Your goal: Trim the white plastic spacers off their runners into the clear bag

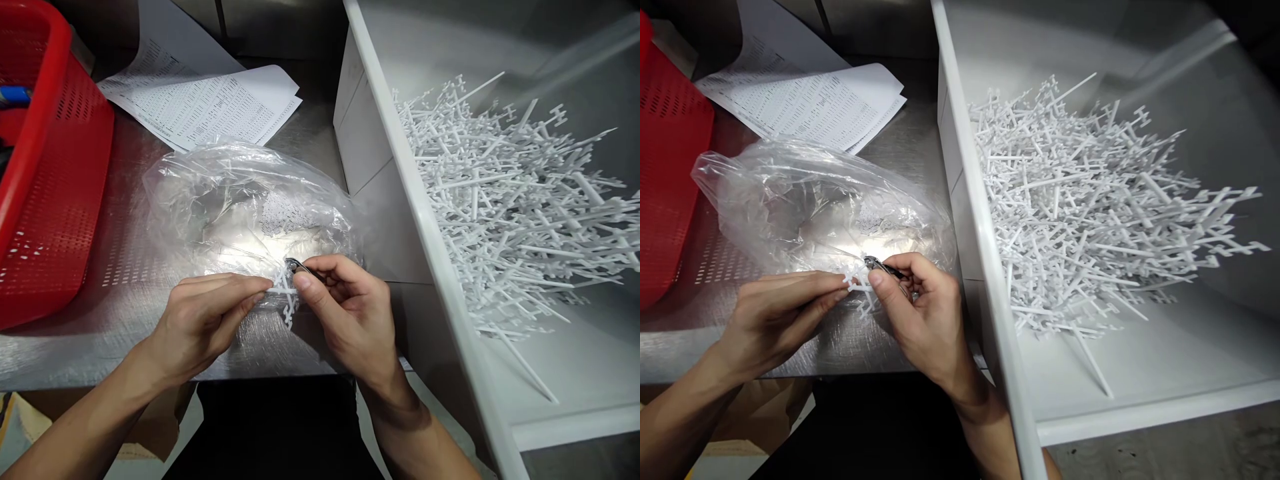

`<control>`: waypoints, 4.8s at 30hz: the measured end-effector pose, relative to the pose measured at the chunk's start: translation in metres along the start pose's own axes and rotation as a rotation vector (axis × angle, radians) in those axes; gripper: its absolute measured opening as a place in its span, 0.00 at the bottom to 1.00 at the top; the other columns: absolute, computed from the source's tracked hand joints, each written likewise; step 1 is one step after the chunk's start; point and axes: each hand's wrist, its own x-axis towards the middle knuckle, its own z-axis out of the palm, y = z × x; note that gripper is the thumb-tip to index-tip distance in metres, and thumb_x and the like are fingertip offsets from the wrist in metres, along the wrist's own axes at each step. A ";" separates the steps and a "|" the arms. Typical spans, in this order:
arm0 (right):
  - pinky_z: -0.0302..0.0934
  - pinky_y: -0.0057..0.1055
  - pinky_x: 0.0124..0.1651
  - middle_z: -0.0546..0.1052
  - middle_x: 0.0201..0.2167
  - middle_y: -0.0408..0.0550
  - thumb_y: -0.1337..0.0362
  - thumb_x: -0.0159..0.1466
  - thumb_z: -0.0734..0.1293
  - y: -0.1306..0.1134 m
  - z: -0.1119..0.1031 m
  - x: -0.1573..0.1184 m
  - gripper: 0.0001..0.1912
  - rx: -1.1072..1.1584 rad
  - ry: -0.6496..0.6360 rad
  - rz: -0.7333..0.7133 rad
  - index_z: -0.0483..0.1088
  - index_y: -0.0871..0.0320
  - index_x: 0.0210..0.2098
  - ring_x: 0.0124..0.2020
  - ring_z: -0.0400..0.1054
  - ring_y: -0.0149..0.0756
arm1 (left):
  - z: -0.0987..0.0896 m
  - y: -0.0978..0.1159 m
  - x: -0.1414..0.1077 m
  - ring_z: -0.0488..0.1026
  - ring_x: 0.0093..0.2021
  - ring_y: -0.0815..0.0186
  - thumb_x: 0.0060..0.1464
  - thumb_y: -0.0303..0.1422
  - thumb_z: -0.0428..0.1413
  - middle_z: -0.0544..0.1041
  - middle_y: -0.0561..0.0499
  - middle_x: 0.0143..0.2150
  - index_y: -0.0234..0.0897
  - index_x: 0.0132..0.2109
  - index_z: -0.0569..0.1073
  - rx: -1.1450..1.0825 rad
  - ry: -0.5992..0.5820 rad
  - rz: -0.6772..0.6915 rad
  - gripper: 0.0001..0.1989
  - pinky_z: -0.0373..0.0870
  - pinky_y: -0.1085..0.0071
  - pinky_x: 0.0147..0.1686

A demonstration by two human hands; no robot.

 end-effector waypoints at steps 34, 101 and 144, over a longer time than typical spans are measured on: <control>0.66 0.28 0.32 0.81 0.29 0.42 0.61 0.66 0.78 -0.002 0.001 0.003 0.05 0.053 -0.024 0.021 0.82 0.55 0.38 0.28 0.72 0.30 | 0.000 0.000 0.008 0.88 0.40 0.64 0.69 0.25 0.60 0.89 0.49 0.45 0.39 0.52 0.84 0.004 -0.017 -0.031 0.11 0.86 0.72 0.41; 0.58 0.24 0.26 0.74 0.22 0.38 0.64 0.66 0.77 -0.006 -0.001 0.004 0.06 0.022 0.020 0.025 0.79 0.57 0.33 0.22 0.63 0.25 | 0.000 0.005 0.009 0.84 0.31 0.71 0.70 0.32 0.62 0.87 0.55 0.35 0.40 0.49 0.85 -0.029 0.095 -0.333 0.06 0.79 0.78 0.30; 0.60 0.29 0.30 0.73 0.24 0.38 0.58 0.66 0.78 0.002 -0.001 0.004 0.08 0.139 0.044 0.052 0.79 0.55 0.36 0.25 0.63 0.29 | 0.007 -0.004 0.008 0.82 0.28 0.69 0.70 0.31 0.58 0.87 0.51 0.36 0.37 0.50 0.84 -0.018 0.112 -0.340 0.10 0.80 0.74 0.30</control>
